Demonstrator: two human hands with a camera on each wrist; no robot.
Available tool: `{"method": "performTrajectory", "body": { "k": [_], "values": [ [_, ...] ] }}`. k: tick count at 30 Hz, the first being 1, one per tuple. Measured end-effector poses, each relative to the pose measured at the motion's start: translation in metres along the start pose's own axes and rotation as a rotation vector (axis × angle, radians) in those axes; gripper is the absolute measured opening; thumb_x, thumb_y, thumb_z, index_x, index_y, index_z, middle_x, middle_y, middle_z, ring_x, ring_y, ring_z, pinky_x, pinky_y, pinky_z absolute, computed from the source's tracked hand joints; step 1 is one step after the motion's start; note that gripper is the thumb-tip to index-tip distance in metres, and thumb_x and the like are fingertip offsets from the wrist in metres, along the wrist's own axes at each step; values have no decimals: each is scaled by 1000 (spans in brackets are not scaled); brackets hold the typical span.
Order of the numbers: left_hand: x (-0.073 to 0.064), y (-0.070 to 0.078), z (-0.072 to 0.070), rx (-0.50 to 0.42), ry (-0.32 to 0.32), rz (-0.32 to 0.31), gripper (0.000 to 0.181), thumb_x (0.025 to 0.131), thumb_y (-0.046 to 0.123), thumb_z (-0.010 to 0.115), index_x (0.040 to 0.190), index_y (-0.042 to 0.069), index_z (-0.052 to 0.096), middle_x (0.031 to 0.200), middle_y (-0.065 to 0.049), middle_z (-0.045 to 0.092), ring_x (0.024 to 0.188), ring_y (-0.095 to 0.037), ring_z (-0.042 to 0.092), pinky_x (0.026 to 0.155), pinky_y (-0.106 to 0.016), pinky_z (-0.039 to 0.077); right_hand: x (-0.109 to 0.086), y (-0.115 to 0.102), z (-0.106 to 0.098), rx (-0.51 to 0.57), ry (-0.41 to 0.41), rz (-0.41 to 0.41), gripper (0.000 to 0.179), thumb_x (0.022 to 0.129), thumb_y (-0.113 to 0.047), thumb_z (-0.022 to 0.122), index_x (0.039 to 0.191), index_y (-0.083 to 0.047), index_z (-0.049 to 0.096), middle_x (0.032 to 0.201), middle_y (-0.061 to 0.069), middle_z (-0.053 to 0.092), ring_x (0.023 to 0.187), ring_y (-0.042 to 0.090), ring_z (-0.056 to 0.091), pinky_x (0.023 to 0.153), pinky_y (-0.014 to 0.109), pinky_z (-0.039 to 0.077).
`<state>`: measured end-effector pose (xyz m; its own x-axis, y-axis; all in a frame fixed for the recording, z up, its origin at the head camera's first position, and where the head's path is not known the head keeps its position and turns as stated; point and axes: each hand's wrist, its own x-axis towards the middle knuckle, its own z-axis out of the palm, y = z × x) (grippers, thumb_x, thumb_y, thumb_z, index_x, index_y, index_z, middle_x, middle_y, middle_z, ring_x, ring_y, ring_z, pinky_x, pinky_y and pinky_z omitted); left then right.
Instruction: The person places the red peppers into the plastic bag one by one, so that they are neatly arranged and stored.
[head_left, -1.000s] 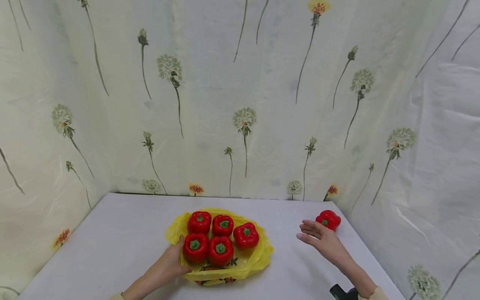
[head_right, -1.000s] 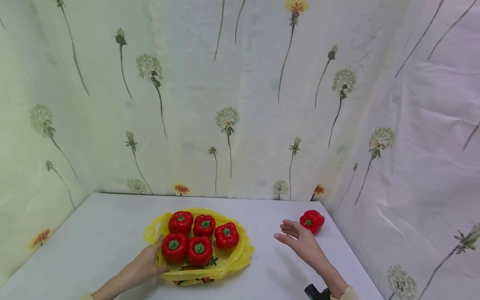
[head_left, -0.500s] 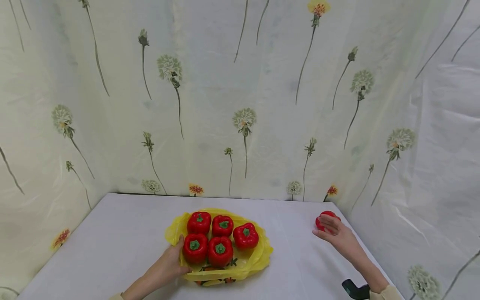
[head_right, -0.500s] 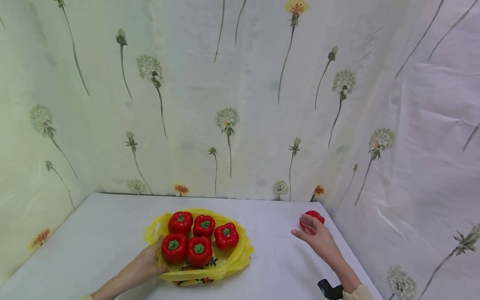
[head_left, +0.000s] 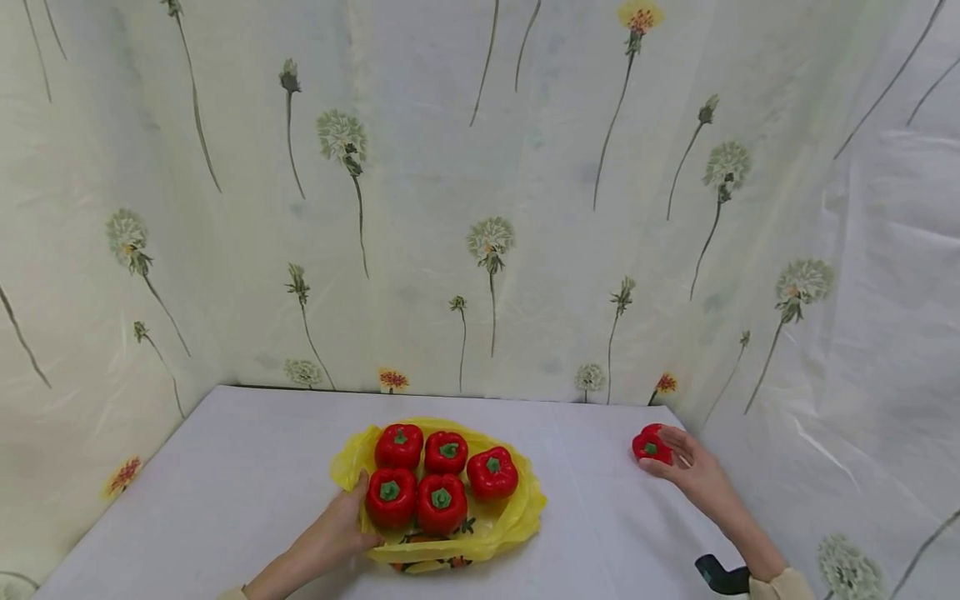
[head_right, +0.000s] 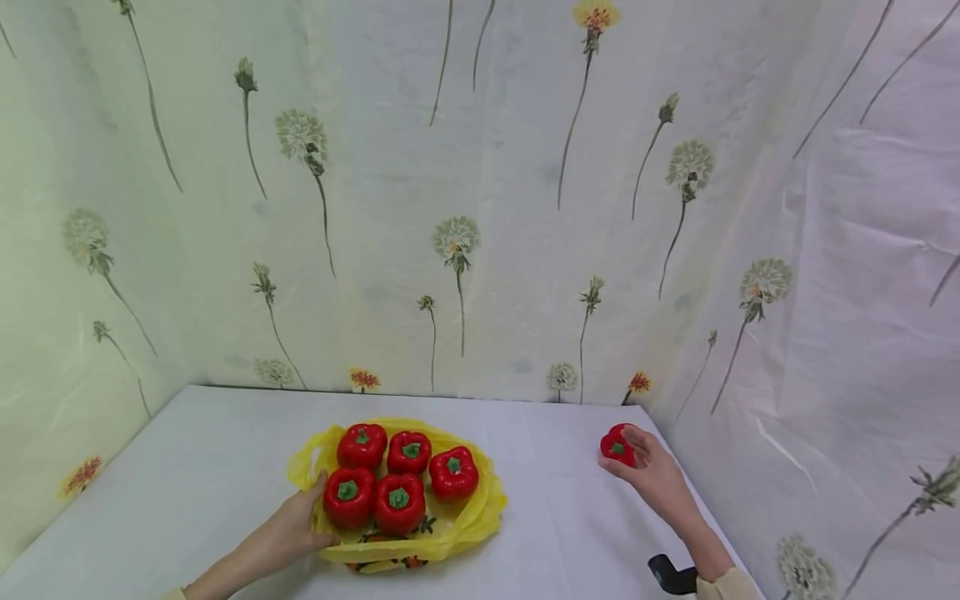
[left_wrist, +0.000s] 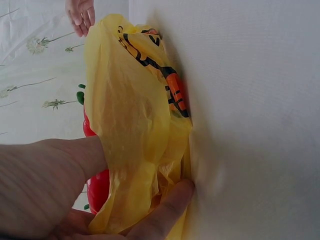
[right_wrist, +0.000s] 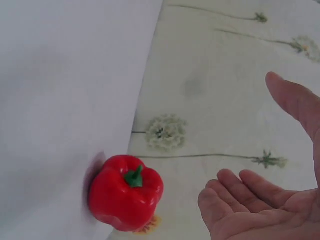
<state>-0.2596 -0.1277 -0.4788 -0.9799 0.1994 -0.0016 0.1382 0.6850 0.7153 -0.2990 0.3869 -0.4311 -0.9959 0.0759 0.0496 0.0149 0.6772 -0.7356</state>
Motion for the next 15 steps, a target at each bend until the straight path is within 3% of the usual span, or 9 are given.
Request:
{"method": "performTrajectory", "body": {
  "k": [6, 15],
  "values": [
    [-1, 1, -1, 8, 8, 15, 101, 64, 5, 87, 141, -20, 27, 139, -33, 47, 129, -44, 46, 100, -53, 44, 7, 13, -2, -75, 39, -1, 108, 78, -57, 72, 151, 0, 16, 152, 32, 22, 136, 53, 24, 98, 61, 43],
    [-3, 2, -1, 8, 20, 46, 100, 64, 5, 87, 140, -22, 27, 138, -34, 47, 128, -45, 47, 100, -54, 43, 19, 31, 0, -77, 18, 57, 119, 72, -63, 73, 152, -1, 12, 152, 34, 16, 135, 55, 21, 97, 65, 41]
  ]
}}
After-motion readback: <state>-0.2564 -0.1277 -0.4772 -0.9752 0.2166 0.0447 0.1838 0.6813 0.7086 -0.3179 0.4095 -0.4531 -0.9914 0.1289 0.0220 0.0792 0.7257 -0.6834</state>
